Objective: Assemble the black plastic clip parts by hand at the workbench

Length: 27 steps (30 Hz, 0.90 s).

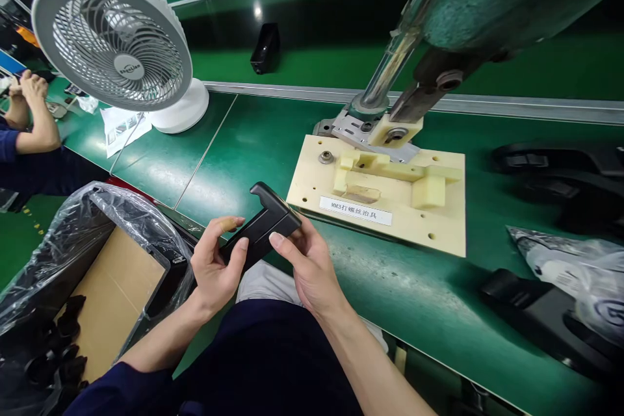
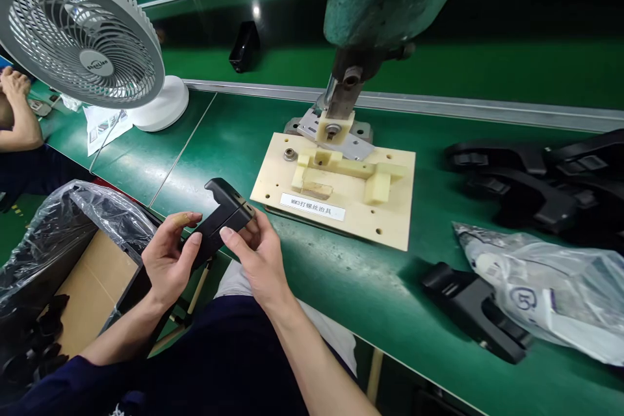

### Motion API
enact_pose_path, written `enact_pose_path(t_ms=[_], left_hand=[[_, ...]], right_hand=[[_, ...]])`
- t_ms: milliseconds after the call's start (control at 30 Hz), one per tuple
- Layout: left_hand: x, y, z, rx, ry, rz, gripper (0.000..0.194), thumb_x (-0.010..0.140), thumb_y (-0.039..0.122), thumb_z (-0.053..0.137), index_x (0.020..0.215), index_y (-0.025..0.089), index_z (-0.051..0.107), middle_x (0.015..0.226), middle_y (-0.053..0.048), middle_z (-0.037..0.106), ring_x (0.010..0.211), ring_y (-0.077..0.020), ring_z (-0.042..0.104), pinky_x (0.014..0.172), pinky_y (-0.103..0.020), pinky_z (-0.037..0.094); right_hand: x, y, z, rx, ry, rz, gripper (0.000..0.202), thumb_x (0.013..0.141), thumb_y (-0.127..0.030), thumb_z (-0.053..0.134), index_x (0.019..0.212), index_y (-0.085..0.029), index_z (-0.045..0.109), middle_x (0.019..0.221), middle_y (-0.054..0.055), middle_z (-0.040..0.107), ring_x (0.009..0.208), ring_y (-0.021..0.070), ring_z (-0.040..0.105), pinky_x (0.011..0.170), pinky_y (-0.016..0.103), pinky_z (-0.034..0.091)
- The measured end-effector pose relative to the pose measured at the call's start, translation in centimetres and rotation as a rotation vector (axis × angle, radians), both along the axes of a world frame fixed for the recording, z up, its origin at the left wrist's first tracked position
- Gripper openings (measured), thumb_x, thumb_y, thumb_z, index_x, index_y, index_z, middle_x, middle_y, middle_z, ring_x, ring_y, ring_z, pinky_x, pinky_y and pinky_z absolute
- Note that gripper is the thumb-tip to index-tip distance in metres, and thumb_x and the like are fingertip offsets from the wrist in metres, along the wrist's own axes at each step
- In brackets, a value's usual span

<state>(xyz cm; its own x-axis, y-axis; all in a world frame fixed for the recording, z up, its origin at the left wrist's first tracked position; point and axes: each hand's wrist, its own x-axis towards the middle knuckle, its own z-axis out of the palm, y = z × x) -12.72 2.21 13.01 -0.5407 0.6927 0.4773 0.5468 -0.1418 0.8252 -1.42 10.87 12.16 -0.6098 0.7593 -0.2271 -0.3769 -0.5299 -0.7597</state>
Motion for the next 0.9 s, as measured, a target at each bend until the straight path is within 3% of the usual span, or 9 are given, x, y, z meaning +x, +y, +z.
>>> enact_pose_path(t_ms=[167, 367, 633, 767, 900], left_hand=[[-0.3, -0.2, 0.3, -0.207, -0.380, -0.058, 0.024, 0.085, 0.025, 0.064, 0.108, 0.022, 0.065, 0.108, -0.005, 0.067, 0.101, -0.0165, 0.063, 0.088, -0.026, 0.050], [-0.7, -0.9, -0.4, -0.261, -0.718, -0.105, 0.042, 0.071, 0.036, 0.078, 0.108, 0.020, 0.066, 0.113, -0.007, 0.067, 0.109, -0.0231, 0.061, 0.096, -0.032, 0.047], [-0.7, -1.6, -0.5, -0.269, -0.807, -0.098, 0.062, 0.062, 0.042, 0.082, 0.114, 0.017, 0.060, 0.119, -0.015, 0.063, 0.109, -0.0294, 0.061, 0.089, -0.040, 0.052], [-0.5, -1.5, -0.5, -0.244, -0.737, -0.063, 0.061, 0.063, 0.042, 0.082, 0.114, 0.017, 0.060, 0.111, -0.013, 0.064, 0.100, -0.0247, 0.063, 0.079, -0.033, 0.053], [-0.4, -1.5, -0.5, -0.216, -0.672, -0.091, 0.059, 0.065, 0.040, 0.082, 0.115, 0.019, 0.059, 0.100, -0.008, 0.063, 0.089, -0.0192, 0.064, 0.073, -0.028, 0.053]], right_hand=[[0.2, 0.2, 0.1, -0.036, -0.012, -0.012, 0.049, 0.065, -0.034, 0.080, 0.109, -0.022, 0.062, 0.101, 0.003, 0.071, 0.100, 0.0202, 0.064, 0.092, 0.033, 0.050], [0.4, 0.5, 0.3, -0.080, -0.027, -0.053, 0.046, 0.062, -0.033, 0.081, 0.104, -0.022, 0.064, 0.092, 0.001, 0.070, 0.098, 0.0201, 0.062, 0.092, 0.033, 0.048], [0.4, 1.0, 0.6, -0.058, -0.022, -0.068, 0.039, 0.065, -0.032, 0.076, 0.102, -0.023, 0.065, 0.074, -0.002, 0.062, 0.097, 0.0210, 0.060, 0.093, 0.036, 0.048], [0.5, 0.9, 0.5, -0.065, -0.026, -0.066, 0.039, 0.066, -0.032, 0.076, 0.102, -0.023, 0.064, 0.073, -0.002, 0.061, 0.095, 0.0196, 0.060, 0.088, 0.033, 0.049], [0.5, 0.9, 0.4, -0.070, -0.015, -0.067, 0.040, 0.065, -0.033, 0.077, 0.102, -0.023, 0.064, 0.087, -0.001, 0.066, 0.095, 0.0179, 0.060, 0.086, 0.030, 0.049]])
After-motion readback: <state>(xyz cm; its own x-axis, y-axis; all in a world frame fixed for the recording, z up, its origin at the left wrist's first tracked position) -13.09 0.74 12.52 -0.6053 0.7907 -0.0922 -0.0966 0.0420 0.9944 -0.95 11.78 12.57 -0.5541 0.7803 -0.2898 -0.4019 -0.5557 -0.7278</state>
